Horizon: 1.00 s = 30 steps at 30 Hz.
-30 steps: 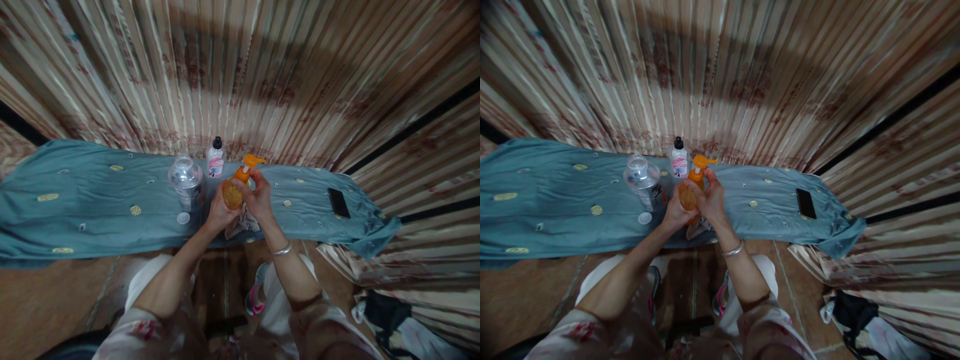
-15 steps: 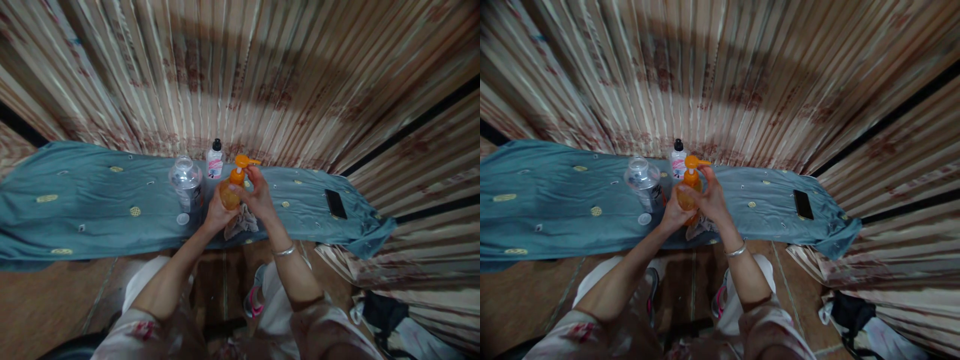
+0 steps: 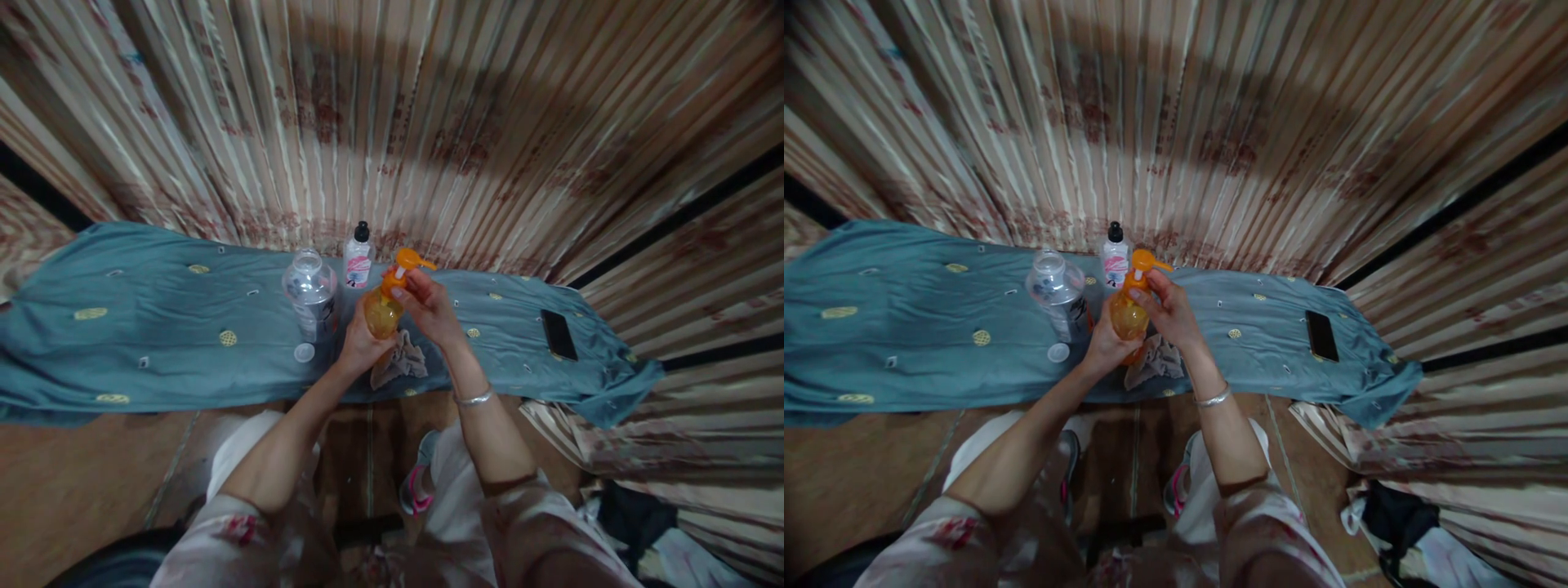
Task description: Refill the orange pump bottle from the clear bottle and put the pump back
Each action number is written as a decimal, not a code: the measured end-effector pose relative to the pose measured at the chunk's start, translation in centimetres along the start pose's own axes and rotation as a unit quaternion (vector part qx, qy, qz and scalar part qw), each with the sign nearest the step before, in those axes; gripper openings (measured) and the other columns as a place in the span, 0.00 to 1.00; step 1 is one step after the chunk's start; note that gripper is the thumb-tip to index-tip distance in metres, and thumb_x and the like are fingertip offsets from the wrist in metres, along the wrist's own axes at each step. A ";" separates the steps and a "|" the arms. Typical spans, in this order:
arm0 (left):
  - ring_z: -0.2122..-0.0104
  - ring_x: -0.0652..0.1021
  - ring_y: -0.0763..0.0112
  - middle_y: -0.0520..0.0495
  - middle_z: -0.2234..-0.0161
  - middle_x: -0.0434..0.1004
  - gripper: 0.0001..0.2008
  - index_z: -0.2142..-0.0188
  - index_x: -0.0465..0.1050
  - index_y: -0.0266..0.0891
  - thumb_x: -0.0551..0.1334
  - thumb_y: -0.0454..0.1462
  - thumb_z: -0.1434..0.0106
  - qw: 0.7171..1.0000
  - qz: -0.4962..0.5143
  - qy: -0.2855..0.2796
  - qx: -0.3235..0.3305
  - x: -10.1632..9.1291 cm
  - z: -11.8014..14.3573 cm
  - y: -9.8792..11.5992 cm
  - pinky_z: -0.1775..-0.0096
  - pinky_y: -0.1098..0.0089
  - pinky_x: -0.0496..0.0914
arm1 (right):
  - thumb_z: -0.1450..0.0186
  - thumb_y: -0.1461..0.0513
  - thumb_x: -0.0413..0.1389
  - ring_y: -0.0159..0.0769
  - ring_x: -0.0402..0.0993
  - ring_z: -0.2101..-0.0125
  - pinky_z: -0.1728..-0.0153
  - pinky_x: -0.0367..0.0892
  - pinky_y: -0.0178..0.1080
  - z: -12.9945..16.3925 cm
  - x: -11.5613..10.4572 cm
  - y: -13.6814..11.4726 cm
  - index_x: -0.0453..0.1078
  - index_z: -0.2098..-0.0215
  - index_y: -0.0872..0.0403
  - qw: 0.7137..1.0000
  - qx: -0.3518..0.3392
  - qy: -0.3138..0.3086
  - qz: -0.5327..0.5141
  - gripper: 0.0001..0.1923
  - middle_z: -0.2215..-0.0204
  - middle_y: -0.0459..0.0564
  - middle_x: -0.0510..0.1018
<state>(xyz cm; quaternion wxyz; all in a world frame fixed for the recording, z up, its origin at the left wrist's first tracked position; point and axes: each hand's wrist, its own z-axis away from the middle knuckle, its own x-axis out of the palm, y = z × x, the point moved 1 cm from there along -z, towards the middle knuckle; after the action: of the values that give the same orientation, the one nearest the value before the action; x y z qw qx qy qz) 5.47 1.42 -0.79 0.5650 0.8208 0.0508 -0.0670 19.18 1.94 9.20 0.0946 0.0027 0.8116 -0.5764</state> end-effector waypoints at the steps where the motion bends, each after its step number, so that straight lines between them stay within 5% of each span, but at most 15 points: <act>1: 0.51 0.84 0.58 0.43 0.48 0.80 0.41 0.39 0.60 0.42 0.74 0.36 0.50 1.000 0.002 -0.002 -0.004 0.0 0.0 0.0 0.48 0.56 0.79 | 0.44 0.34 0.65 0.46 0.81 0.50 0.43 0.74 0.50 0.0 0.2 0.2 0.77 0.55 0.47 1.000 -0.006 0.009 0.004 0.33 0.54 0.52 0.85; 11: 0.50 0.83 0.57 0.40 0.47 0.80 0.42 0.38 0.58 0.40 0.74 0.36 0.50 1.000 0.020 -0.021 0.004 -0.3 0.0 0.2 0.47 0.54 0.80 | 0.37 0.40 0.62 0.49 0.81 0.52 0.45 0.72 0.51 0.1 -1.0 -0.7 0.79 0.55 0.49 0.982 -0.046 0.008 0.186 0.25 0.56 0.52 0.85; 22: 0.44 0.81 0.54 0.38 0.42 0.77 0.44 0.37 0.58 0.39 0.75 0.34 0.50 1.000 0.001 -0.019 0.016 -0.4 0.0 -0.1 0.42 0.56 0.77 | 0.36 0.40 0.61 0.51 0.79 0.58 0.50 0.72 0.52 0.9 1.2 -1.1 0.73 0.58 0.48 0.942 -0.047 0.143 0.299 0.22 0.63 0.53 0.82; 30: 0.33 0.71 0.45 0.30 0.34 0.68 0.55 0.32 0.54 0.39 0.80 0.48 0.52 0.999 -0.015 -0.017 0.034 -0.4 0.1 -0.4 0.32 0.48 0.66 | 0.37 0.41 0.62 0.50 0.78 0.60 0.52 0.71 0.51 0.7 1.7 -1.0 0.69 0.62 0.48 0.919 -0.039 0.188 0.344 0.21 0.66 0.53 0.79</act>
<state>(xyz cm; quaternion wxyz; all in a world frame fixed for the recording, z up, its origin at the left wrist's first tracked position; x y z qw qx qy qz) 4.95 1.50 -1.14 0.5366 0.8374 0.0512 -0.0905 17.52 0.82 9.66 0.1329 0.3860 0.7854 -0.4654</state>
